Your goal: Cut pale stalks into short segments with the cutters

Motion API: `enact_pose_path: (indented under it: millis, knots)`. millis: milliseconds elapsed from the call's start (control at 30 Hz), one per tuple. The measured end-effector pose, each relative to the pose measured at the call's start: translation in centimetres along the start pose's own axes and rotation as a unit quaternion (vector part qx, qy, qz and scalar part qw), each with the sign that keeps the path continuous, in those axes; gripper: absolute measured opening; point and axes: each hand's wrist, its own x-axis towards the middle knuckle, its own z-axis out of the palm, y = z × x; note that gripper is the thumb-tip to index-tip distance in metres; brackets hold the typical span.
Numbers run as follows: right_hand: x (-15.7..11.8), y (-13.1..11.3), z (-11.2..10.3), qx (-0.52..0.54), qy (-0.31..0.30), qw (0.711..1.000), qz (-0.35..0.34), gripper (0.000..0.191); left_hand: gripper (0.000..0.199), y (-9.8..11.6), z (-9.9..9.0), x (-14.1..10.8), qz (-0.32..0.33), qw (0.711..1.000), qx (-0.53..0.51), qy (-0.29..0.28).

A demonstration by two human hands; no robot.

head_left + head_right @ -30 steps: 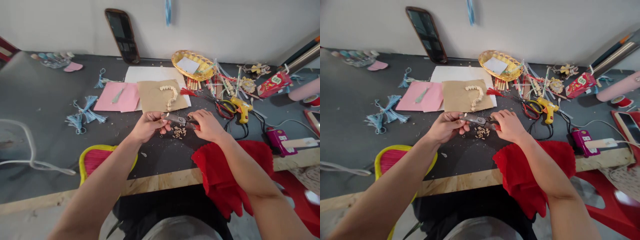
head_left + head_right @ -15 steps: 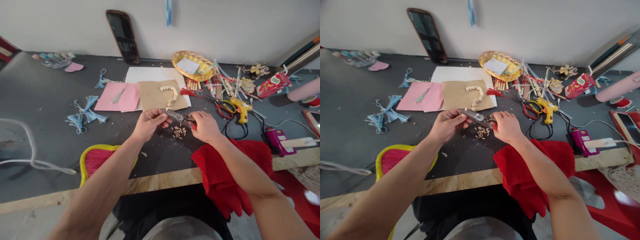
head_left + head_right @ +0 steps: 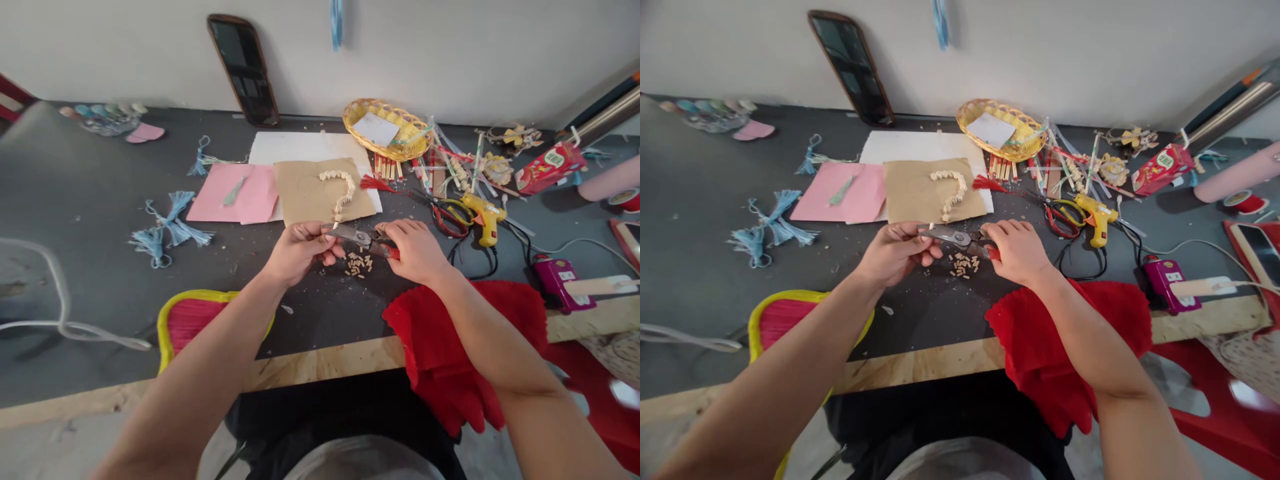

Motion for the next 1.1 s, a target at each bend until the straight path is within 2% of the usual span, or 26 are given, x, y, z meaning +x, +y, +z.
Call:
enact_pose_path:
  millis: [267,433,733,967,1100]
  knots:
    - [0.1,-0.2,0.0,0.034,-0.002,0.999,-0.011,0.03,0.025,0.1,0.0,-0.2,0.007,1.0,0.004,0.012]
    - [0.0,-0.9,-0.2,0.02,-0.014,1.0,0.014,0.024,0.025,-0.1,0.0,-0.3,0.014,1.0,-0.003,0.022]
    - [0.0,-0.8,0.3,-0.023,0.03,0.998,0.044,0.032,0.022,-0.3,0.1,0.1,0.028,0.998,0.012,0.056]
    - [0.0,0.0,0.0,-0.009,0.006,1.0,0.012,0.041,0.019,-0.4,-0.3,0.1,0.034,0.998,0.048,0.018]
    - [0.1,0.2,0.0,0.002,0.003,1.0,0.004,0.035,0.018,-0.1,-0.2,-0.1,0.028,0.998,0.047,0.007]
